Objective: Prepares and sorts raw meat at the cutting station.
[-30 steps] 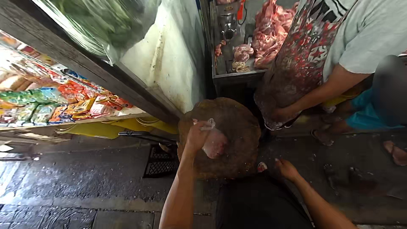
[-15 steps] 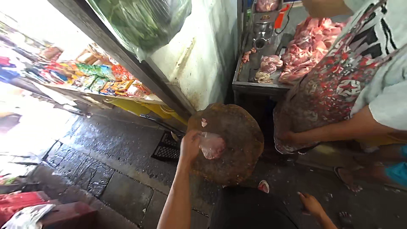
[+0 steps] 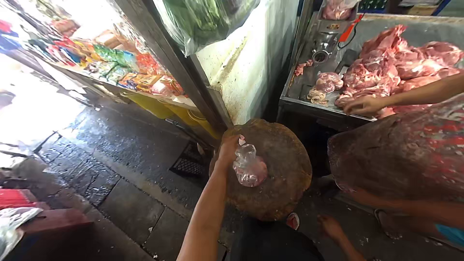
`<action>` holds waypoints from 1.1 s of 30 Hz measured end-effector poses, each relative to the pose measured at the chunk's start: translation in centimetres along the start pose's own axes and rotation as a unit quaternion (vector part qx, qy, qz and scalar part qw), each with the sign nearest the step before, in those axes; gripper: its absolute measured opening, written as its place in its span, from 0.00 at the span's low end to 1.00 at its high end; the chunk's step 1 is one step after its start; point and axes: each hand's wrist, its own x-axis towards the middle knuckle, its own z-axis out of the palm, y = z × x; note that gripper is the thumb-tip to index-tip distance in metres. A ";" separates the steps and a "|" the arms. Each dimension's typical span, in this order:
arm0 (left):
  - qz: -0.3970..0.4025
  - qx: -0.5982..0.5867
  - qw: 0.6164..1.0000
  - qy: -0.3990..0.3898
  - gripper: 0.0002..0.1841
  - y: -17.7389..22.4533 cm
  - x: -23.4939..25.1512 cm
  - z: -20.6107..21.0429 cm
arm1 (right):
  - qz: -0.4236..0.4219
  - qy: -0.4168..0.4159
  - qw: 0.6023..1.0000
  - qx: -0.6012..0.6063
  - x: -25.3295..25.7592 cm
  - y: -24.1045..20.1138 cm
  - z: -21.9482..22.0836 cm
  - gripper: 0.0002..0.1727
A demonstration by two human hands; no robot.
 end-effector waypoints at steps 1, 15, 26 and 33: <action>0.027 0.022 0.999 -0.019 0.25 -0.9 1.4 1.3 | -0.004 -0.002 1.000 -0.020 0.3 -0.4 1.0 0.24; 0.040 -0.669 0.727 0.149 0.19 -2.3 -0.4 -10.6 | -0.002 0.062 0.997 -0.048 -3.2 -5.5 4.5 0.24; 0.293 -0.482 0.811 0.152 0.16 11.0 4.7 -13.3 | -0.119 0.351 0.929 0.019 -1.9 -25.1 2.5 0.37; 0.492 -0.360 0.751 0.254 0.14 23.1 16.3 -9.4 | 0.032 0.421 0.903 -0.083 -0.6 -26.4 5.1 0.39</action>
